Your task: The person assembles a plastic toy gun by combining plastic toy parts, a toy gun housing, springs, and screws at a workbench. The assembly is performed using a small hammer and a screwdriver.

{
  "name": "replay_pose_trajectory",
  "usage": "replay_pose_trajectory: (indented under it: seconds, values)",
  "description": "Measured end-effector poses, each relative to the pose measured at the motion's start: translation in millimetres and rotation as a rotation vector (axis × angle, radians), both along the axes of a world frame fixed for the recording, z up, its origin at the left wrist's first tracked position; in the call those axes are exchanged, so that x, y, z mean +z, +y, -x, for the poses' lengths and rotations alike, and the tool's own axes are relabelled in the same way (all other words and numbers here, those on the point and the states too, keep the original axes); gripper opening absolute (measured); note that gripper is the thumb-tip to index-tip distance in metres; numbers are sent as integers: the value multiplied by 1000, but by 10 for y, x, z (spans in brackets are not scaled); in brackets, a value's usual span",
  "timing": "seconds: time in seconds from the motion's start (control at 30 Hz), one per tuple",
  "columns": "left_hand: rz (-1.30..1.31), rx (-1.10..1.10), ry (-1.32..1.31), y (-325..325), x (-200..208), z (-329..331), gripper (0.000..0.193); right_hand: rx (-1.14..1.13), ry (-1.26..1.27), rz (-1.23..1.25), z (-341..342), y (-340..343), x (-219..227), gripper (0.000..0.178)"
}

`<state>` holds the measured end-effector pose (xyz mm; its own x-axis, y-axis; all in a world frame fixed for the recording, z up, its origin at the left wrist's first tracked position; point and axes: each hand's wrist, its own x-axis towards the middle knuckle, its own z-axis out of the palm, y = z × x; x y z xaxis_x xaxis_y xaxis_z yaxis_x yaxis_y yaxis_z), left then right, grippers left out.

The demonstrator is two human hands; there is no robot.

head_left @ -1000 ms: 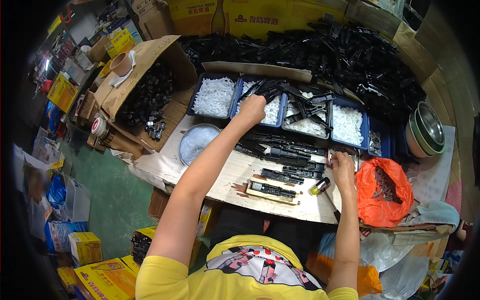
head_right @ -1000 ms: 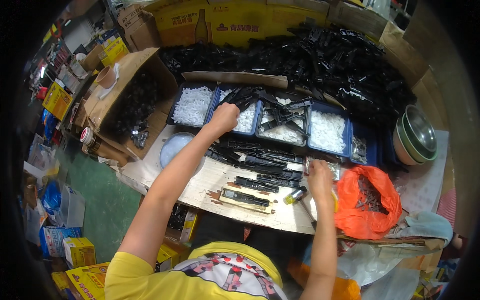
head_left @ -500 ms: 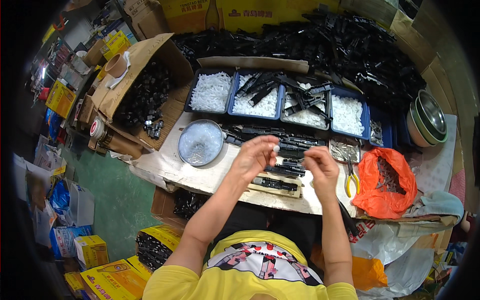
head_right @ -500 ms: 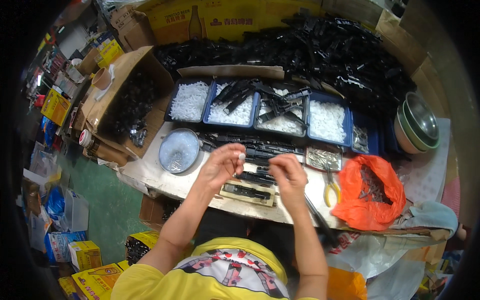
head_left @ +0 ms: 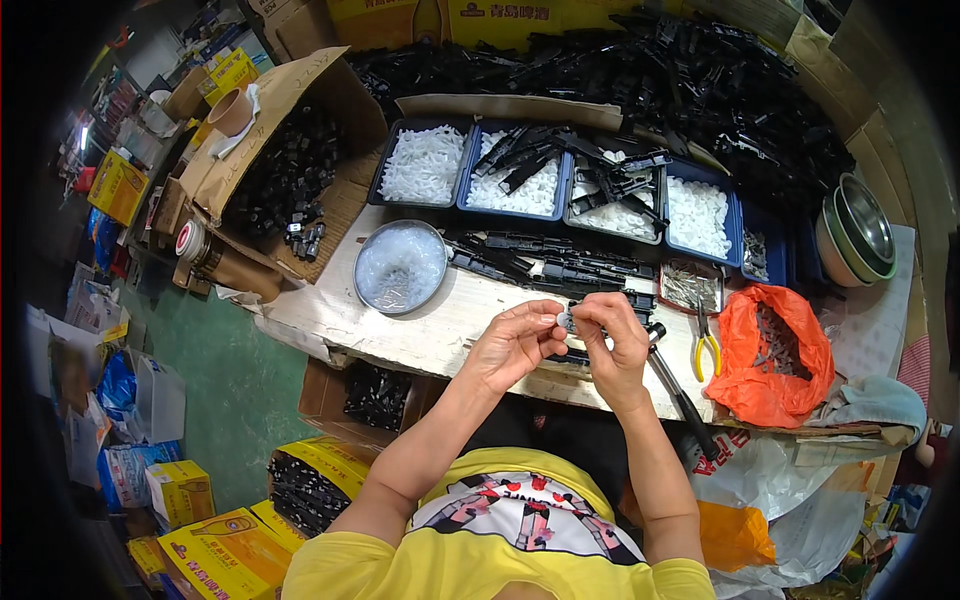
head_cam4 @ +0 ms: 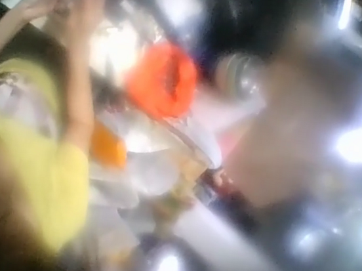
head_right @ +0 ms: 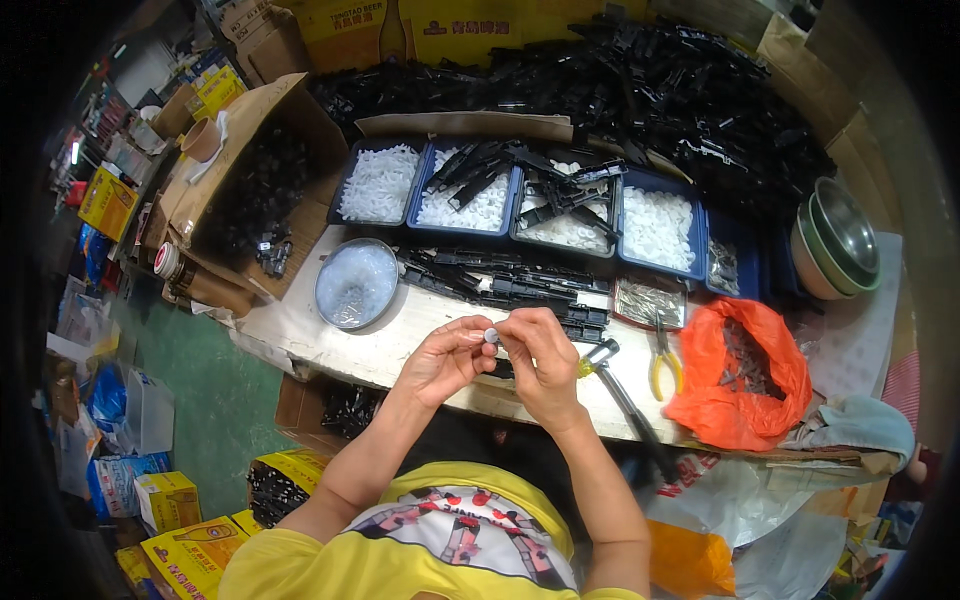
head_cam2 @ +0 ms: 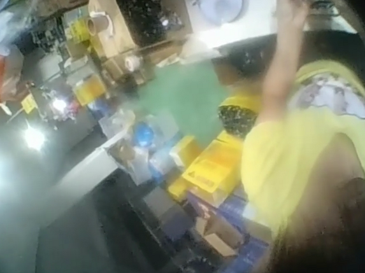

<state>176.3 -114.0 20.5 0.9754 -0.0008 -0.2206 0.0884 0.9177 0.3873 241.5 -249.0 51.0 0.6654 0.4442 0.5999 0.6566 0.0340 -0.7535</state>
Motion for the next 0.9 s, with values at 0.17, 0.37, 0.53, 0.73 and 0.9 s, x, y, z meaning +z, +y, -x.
replay_pose_trajectory:
  seconds: [0.17, 0.37, 0.53, 0.73, 0.9]
  values:
    - [-116, 20, -29, -27, 49, 40, 19, 14, -120, 80, 15, 27, -14, 16]
    - [-454, 140, -61, -86, 57, 148, 21, 87, 192, 105, -43, 45, -67, 13]
    - [-514, 233, -82, -97, -37, 181, 22, 81, 153, 90, 2, 52, -123, 9]
    - [-704, 339, -110, -160, -59, 195, 22, 98, 91, 100, 43, 140, -204, 7]
    - [-1187, 360, -89, -59, -50, 209, 21, 40, -1, 289, 4, 57, -275, 7]
